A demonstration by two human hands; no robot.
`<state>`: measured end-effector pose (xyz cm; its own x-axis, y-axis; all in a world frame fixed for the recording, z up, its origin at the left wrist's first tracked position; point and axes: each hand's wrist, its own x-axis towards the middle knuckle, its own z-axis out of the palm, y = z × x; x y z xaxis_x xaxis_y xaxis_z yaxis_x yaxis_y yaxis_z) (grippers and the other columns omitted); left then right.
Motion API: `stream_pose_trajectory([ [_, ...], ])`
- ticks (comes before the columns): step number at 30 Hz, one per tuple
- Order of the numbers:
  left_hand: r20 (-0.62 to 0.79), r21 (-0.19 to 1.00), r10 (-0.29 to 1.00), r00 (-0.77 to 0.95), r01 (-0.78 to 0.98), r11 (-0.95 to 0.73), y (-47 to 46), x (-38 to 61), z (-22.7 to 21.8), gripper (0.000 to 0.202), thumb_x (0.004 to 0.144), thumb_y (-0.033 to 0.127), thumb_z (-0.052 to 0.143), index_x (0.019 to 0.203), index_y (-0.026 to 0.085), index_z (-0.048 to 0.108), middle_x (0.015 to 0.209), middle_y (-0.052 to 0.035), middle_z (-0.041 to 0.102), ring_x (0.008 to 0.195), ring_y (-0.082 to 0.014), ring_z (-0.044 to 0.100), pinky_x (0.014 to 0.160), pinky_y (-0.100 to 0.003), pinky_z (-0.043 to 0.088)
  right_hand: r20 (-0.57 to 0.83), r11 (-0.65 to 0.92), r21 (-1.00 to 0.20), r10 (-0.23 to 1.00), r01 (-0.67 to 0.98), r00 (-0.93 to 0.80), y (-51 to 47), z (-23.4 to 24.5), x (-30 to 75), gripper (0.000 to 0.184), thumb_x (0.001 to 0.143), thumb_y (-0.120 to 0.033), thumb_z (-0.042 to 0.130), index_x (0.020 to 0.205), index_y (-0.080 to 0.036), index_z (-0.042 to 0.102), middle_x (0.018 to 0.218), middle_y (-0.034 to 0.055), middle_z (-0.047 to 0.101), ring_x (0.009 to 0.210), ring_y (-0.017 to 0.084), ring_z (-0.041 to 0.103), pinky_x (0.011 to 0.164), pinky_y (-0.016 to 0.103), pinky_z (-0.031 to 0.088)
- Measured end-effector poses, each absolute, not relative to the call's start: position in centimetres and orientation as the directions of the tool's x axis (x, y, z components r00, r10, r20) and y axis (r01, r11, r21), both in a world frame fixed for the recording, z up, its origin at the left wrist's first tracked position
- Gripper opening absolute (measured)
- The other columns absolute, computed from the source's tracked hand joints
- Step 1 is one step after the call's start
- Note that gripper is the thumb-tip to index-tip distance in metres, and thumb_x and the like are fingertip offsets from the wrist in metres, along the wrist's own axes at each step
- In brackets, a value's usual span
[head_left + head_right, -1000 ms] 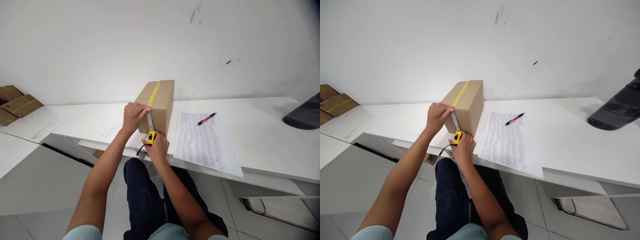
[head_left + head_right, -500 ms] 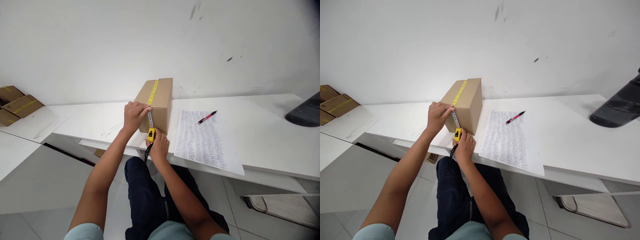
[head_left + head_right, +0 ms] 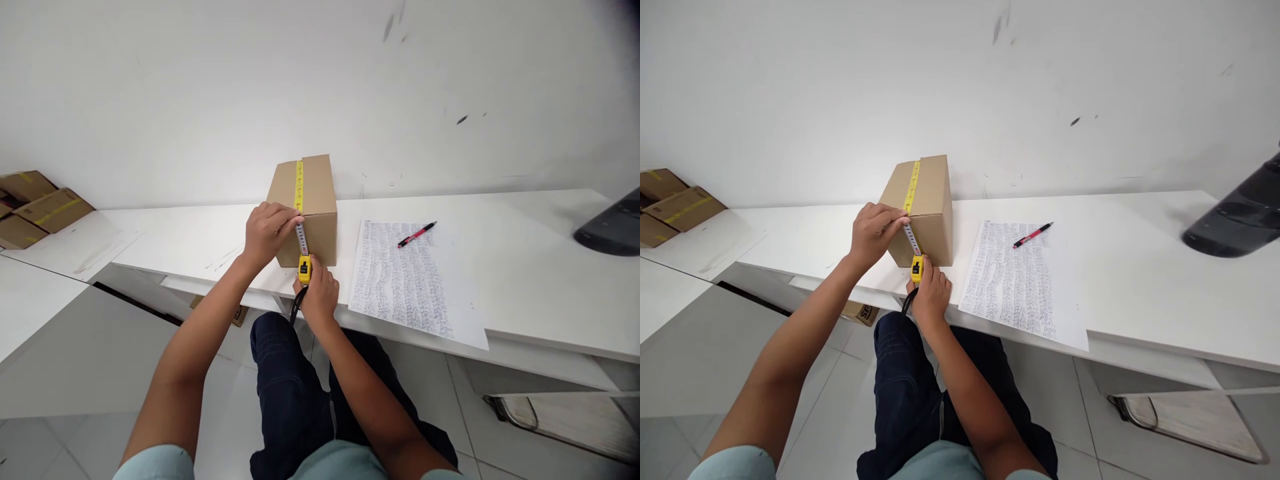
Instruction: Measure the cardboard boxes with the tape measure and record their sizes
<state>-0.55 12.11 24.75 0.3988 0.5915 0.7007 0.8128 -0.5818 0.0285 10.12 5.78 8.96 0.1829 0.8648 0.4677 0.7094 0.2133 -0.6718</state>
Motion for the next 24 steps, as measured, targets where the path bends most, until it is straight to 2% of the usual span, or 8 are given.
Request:
stream_pose_trajectory([
  [4, 0.723, 0.025, 0.565, 0.397, 0.803, -0.595, 11.9, -0.6, 25.0, 0.040, 0.102, 0.055, 0.049, 0.096, 0.025, 0.074, 0.099, -0.0060, 0.077, 0.088, -0.0217, 0.065, 0.082, -0.041, 0.046, 0.481, 0.246, -0.677, 0.861, 0.693, 0.165, 5.7, 8.7, 10.2, 0.057, 0.090, -0.025, 0.060, 0.144, -0.011, 0.050, 0.117, 0.0170, 0.072, 0.101, 0.032, 0.063, 0.085, 0.041, 0.042],
  [9, 0.794, 0.096, 0.519, 0.317, 0.778, -0.621, 12.0, -1.0, 26.5, 0.044, 0.101, 0.062, 0.047, 0.093, 0.026, 0.070, 0.095, -0.0027, 0.074, 0.087, -0.0193, 0.063, 0.080, -0.041, 0.051, 0.466, 0.246, -0.685, 0.872, 0.686, 0.152, 5.7, 8.6, 10.1, 0.055, 0.087, -0.024, 0.062, 0.140, -0.012, 0.054, 0.109, 0.0156, 0.075, 0.098, 0.030, 0.066, 0.088, 0.041, 0.042],
  [12, 0.823, 0.107, 0.490, 0.288, 0.769, -0.631, 12.1, -1.2, 29.2, 0.042, 0.101, 0.062, 0.049, 0.094, 0.025, 0.069, 0.096, -0.0021, 0.072, 0.086, -0.0171, 0.064, 0.076, -0.037, 0.053, 0.456, 0.255, -0.703, 0.878, 0.664, 0.146, 5.5, 8.8, 10.2, 0.055, 0.085, -0.025, 0.062, 0.138, -0.012, 0.055, 0.109, 0.0153, 0.076, 0.098, 0.030, 0.068, 0.089, 0.042, 0.043],
  [16, 0.842, 0.030, 0.439, 0.315, 0.784, -0.620, 11.9, -0.7, 34.4, 0.045, 0.103, 0.061, 0.046, 0.096, 0.021, 0.068, 0.096, -0.0016, 0.069, 0.091, -0.0154, 0.066, 0.081, -0.033, 0.054, 0.443, 0.275, -0.716, 0.889, 0.641, 0.113, 4.8, 9.2, 10.6, 0.055, 0.086, -0.027, 0.062, 0.137, -0.011, 0.054, 0.110, 0.0163, 0.077, 0.098, 0.030, 0.070, 0.089, 0.042, 0.044],
  [20, 0.786, -0.013, 0.486, 0.383, 0.796, -0.605, 11.7, 0.3, 37.8, 0.058, 0.105, 0.063, 0.031, 0.098, 0.016, 0.065, 0.098, -0.0009, 0.062, 0.102, -0.0177, 0.068, 0.085, -0.037, 0.053, 0.429, 0.282, -0.717, 0.899, 0.638, 0.085, 3.6, 9.8, 11.8, 0.054, 0.087, -0.030, 0.061, 0.136, -0.010, 0.054, 0.101, 0.0140, 0.078, 0.091, 0.029, 0.072, 0.085, 0.043, 0.045],
  [22, 0.752, 0.014, 0.513, 0.415, 0.767, -0.641, 11.7, 0.5, 37.8, 0.053, 0.104, 0.061, 0.037, 0.094, 0.018, 0.066, 0.096, -0.0010, 0.062, 0.100, -0.0190, 0.069, 0.083, -0.038, 0.054, 0.433, 0.310, -0.729, 0.899, 0.611, 0.061, 2.6, 10.0, 12.5, 0.053, 0.086, -0.032, 0.062, 0.135, -0.012, 0.056, 0.095, 0.0116, 0.078, 0.086, 0.029, 0.072, 0.082, 0.043, 0.048],
  [24, 0.725, 0.075, 0.540, 0.428, 0.730, -0.679, 11.9, 0.5, 36.7, 0.038, 0.100, 0.055, 0.053, 0.091, 0.020, 0.067, 0.093, -0.0012, 0.065, 0.093, -0.0187, 0.068, 0.081, -0.037, 0.054, 0.421, 0.340, -0.765, 0.907, 0.547, 0.026, 1.0, 10.1, 13.1, 0.054, 0.084, -0.033, 0.063, 0.135, -0.015, 0.057, 0.091, 0.0092, 0.078, 0.080, 0.028, 0.071, 0.076, 0.041, 0.051],
])
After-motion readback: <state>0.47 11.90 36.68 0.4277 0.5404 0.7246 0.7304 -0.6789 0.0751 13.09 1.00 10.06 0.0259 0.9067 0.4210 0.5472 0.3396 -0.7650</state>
